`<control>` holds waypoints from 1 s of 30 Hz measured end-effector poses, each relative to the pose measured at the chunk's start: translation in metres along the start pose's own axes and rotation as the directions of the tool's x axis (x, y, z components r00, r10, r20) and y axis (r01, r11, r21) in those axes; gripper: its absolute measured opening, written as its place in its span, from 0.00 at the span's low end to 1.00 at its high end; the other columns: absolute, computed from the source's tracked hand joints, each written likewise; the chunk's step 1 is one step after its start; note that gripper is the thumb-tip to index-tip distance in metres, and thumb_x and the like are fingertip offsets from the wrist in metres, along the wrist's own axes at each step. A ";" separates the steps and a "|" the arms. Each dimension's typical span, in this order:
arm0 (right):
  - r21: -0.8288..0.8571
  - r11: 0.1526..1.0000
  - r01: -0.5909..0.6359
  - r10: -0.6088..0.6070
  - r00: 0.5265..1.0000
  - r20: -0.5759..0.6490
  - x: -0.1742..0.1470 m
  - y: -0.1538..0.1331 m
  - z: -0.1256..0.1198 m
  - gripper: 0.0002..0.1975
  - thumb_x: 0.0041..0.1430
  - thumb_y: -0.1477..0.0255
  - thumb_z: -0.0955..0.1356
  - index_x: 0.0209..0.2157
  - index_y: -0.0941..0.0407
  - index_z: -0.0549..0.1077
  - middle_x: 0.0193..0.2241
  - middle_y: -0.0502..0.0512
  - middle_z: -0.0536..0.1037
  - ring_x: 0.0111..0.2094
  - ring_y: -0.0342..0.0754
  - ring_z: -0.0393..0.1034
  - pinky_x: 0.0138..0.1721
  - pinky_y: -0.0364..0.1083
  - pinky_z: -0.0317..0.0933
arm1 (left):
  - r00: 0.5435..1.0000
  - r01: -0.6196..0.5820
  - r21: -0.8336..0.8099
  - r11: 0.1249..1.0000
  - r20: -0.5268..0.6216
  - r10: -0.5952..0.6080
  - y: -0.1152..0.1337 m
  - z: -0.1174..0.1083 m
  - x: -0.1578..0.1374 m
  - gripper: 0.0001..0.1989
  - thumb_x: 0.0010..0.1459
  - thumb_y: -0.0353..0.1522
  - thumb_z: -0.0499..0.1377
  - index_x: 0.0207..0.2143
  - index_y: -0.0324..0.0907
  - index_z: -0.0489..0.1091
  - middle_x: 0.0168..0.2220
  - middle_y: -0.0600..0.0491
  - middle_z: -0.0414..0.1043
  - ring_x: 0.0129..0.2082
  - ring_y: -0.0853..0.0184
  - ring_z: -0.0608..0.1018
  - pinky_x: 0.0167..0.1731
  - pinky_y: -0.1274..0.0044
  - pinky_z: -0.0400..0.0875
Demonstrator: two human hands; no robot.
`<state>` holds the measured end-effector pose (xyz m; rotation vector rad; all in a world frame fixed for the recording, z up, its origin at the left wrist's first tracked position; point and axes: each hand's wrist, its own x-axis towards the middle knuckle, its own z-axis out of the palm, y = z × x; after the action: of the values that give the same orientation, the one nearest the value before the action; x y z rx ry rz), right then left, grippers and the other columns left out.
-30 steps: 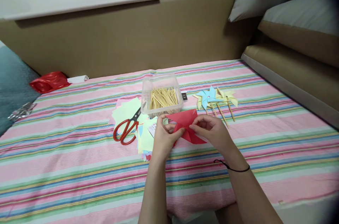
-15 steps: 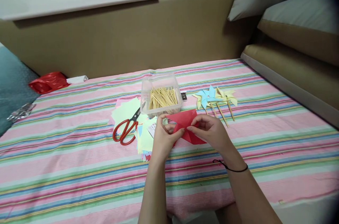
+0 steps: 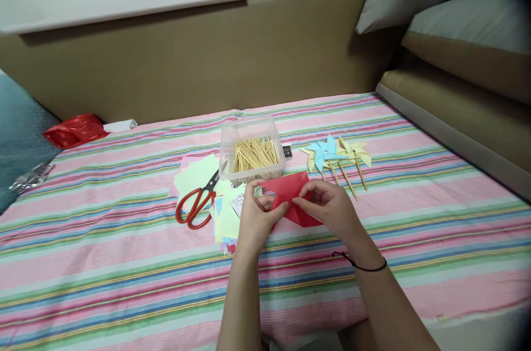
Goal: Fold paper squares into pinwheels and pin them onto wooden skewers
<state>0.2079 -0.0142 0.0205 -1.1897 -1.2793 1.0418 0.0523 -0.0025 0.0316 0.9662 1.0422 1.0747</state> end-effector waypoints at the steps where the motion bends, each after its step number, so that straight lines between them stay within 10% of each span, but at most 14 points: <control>1: 0.006 1.000 0.000 0.000 1.000 -0.004 0.000 0.000 0.000 0.09 0.48 0.67 0.73 0.25 0.55 0.71 0.23 0.50 0.72 0.25 0.44 0.66 0.26 0.44 0.62 | 1.000 -0.002 -0.001 1.000 -0.001 0.002 0.000 0.000 0.000 0.29 0.40 0.31 0.69 0.41 0.44 0.56 0.19 0.60 0.72 0.13 0.77 0.67 0.17 0.86 0.60; 24: -0.064 0.997 0.030 -0.032 0.999 -0.026 -0.001 -0.003 0.001 0.12 0.48 0.66 0.73 0.22 0.54 0.66 0.19 0.47 0.69 0.20 0.42 0.63 0.21 0.43 0.58 | 1.000 0.004 -0.006 1.000 0.000 -0.004 0.001 0.001 -0.001 0.30 0.39 0.32 0.70 0.42 0.44 0.56 0.19 0.60 0.73 0.14 0.75 0.69 0.17 0.85 0.60; 30: 0.155 0.987 -0.043 0.049 0.998 -0.036 -0.002 -0.004 0.004 0.25 0.46 0.67 0.74 0.37 0.50 0.55 0.24 0.48 0.78 0.24 0.48 0.73 0.26 0.45 0.67 | 1.000 0.005 -0.025 1.000 -0.014 -0.006 0.002 0.003 -0.002 0.31 0.39 0.34 0.70 0.43 0.44 0.57 0.22 0.56 0.75 0.17 0.71 0.73 0.17 0.84 0.62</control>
<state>0.2036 -0.0163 0.0241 -1.1206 -1.1235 1.1244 0.0544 -0.0041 0.0347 0.9362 1.0402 1.0894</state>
